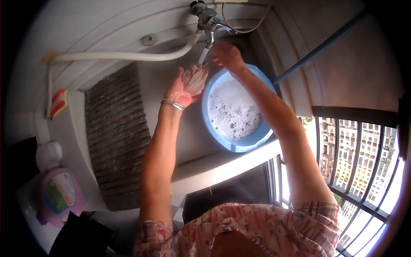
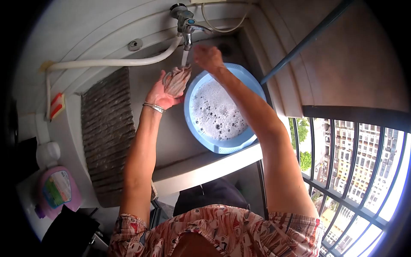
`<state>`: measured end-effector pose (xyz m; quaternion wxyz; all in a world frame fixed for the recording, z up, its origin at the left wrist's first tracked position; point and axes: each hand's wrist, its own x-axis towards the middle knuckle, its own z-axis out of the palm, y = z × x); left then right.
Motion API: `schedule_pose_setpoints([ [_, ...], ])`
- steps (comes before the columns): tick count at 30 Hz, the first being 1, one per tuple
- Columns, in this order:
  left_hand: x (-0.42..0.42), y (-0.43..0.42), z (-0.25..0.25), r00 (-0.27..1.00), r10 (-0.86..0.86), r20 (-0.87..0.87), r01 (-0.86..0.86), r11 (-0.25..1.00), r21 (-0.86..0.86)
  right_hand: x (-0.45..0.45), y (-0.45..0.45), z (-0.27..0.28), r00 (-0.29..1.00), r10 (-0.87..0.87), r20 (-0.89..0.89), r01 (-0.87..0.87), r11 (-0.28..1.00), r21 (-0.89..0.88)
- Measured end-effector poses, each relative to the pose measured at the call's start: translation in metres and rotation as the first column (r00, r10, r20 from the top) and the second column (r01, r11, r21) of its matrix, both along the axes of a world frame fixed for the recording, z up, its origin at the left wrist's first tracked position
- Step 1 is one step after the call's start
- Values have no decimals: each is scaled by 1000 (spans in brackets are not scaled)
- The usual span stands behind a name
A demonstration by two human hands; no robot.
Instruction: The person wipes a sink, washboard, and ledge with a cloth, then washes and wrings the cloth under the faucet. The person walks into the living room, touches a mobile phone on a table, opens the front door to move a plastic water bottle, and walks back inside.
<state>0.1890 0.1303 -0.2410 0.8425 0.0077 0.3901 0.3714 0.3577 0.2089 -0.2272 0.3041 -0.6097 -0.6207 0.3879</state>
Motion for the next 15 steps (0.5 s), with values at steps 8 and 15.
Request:
schedule_pose_setpoints([
  [8,-8,-8,-13,975,209,82,-206,978,-37,13,1,82,886,-85,456,-119,908,401],
  [15,-13,-50,3,853,378,359,-402,916,-10,-28,-17,81,659,-209,723,-285,820,497],
])
